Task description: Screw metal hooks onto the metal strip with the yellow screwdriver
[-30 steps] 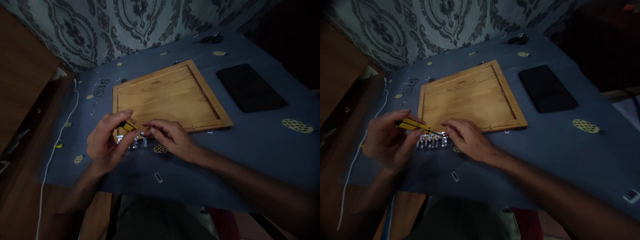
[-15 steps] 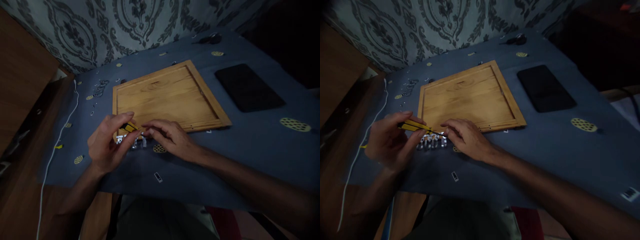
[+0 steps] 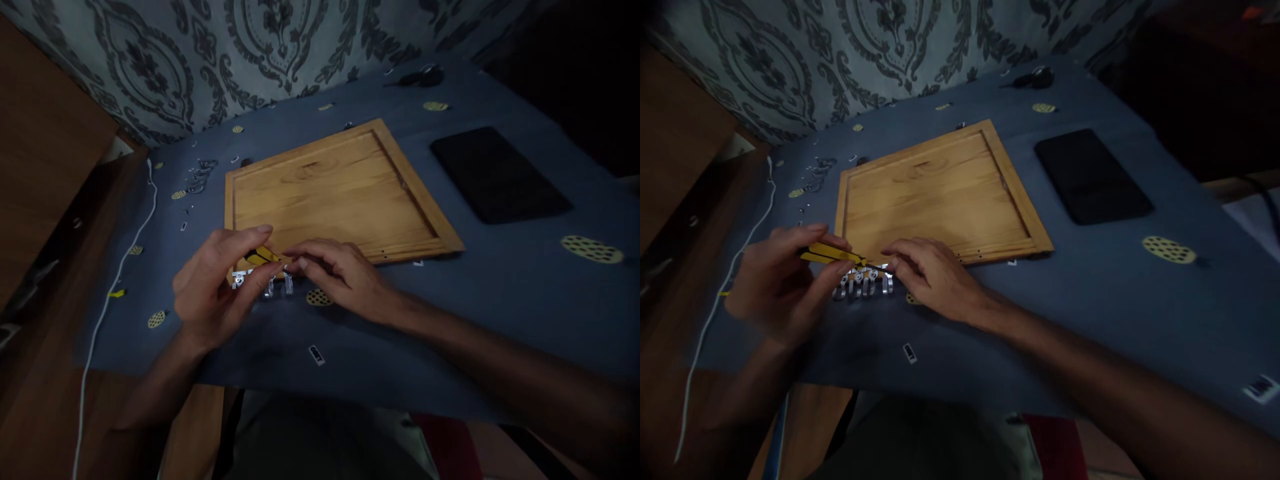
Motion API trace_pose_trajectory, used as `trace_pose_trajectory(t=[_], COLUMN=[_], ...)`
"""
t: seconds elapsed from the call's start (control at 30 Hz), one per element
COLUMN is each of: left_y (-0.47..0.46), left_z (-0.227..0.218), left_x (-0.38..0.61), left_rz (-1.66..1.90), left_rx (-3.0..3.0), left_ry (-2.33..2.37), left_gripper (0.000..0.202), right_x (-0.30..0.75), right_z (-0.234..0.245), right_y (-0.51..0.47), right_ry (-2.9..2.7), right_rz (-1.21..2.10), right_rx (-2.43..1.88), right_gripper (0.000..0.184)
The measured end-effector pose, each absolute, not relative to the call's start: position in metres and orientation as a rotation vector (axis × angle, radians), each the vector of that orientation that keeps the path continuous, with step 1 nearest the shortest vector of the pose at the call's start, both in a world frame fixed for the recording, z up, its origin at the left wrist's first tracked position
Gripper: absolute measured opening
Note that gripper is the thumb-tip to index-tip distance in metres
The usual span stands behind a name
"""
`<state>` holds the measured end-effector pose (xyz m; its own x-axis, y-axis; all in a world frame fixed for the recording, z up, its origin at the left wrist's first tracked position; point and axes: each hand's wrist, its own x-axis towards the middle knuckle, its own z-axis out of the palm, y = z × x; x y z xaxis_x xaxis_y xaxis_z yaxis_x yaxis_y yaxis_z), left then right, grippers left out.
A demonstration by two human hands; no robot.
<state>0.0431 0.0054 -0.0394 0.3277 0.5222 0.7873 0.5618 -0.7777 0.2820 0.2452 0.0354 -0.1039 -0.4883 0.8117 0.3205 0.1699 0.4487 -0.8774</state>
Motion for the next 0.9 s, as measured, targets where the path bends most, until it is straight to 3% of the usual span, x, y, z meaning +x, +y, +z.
trace_pose_trajectory(t=[0.37, 0.6, 0.9], left_y=[0.007, 0.006, 0.004], left_z=[-0.042, -0.032, -0.038], left_x=[0.044, 0.049, 0.042], left_rz=[-1.549, -1.73, -1.524], left_rx=[-2.501, -2.281, -2.427], left_ry=[-1.071, -1.109, -1.159], left_gripper=[0.053, 0.037, 0.049], right_x=[0.245, 0.243, 0.244], right_z=[-0.104, -0.108, -0.104], right_y=[0.035, 0.034, 0.035], right_ry=[-1.902, -1.844, -1.877], right_rz=[1.079, 1.1, 1.098], right_rx=[-0.843, -0.875, -0.843], right_gripper=[0.031, 0.033, 0.031])
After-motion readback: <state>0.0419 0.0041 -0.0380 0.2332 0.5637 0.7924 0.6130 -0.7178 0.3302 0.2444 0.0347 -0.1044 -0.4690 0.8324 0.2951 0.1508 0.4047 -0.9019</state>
